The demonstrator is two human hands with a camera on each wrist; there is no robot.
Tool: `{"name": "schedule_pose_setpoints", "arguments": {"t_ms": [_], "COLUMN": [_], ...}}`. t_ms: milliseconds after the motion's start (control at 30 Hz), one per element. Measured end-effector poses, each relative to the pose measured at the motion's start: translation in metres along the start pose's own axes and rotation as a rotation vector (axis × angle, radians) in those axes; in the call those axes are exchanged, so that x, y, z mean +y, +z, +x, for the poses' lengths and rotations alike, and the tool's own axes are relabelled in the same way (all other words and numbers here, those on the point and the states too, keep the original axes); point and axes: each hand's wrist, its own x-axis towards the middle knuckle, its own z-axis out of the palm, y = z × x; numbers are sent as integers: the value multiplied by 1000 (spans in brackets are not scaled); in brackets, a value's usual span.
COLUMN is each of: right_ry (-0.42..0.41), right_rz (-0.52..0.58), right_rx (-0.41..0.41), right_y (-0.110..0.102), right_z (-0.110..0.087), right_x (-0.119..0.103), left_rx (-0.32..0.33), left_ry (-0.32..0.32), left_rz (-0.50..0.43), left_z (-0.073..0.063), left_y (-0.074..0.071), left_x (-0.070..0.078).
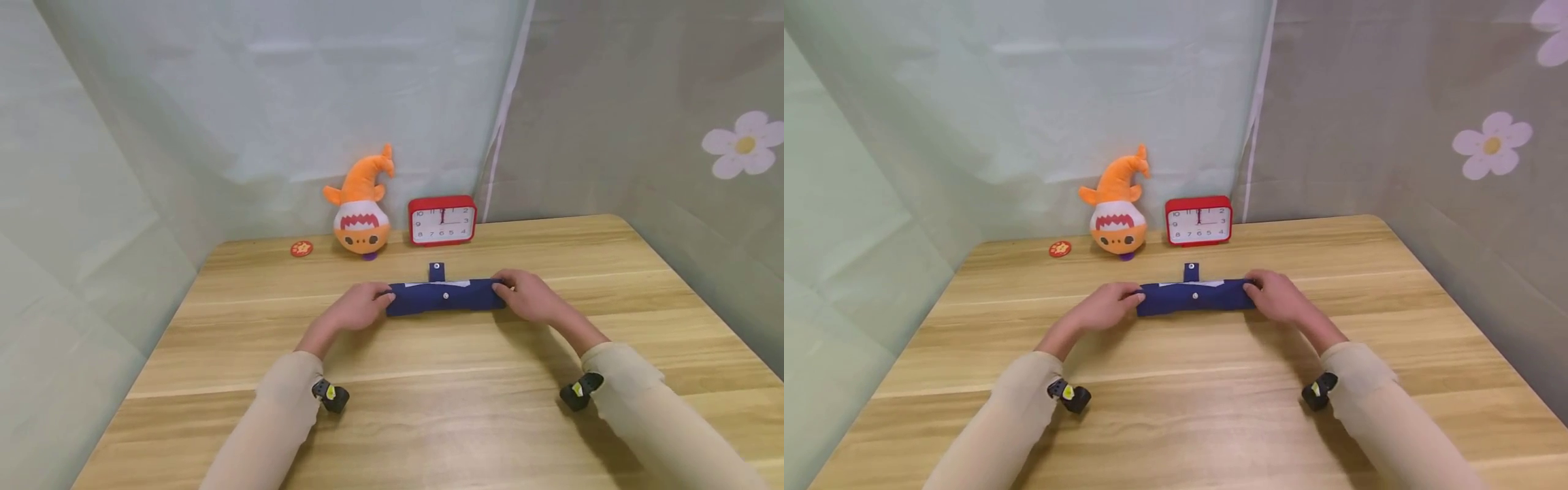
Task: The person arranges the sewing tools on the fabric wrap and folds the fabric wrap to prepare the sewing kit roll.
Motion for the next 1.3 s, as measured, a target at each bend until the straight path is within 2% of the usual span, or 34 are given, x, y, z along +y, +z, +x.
{"name": "schedule_pose_setpoints", "arguments": {"t_ms": [133,233,400,600,733,833,1033,1300], "right_ry": [35,49,56,64,88,127,190,242], "right_rz": [43,66,89,95,93,147,270,246], "right_rx": [0,5,9,-11,-19,-41,-62,-27], "right_y": [3,4,5,6,4,3,3,5], "right_z": [10,13,14,15,16,17,17,17], "right_x": [0,2,4,2,1,0,-3,-8], "left_rx": [-21,-51,-86,-112,-107,-91,-36,-27], "left_ry": [-55,-63,-61,-127,-143,-146,-191,-226], "left_rz": [-132,-197,-237,-213,-192,-202,-305,-430], "left_z": [3,6,13,20,22,23,24,22], "left_y": [0,3,9,11,11,11,13,15], "left_x": [-4,-8,-7,0,1,0,-2,1]}}
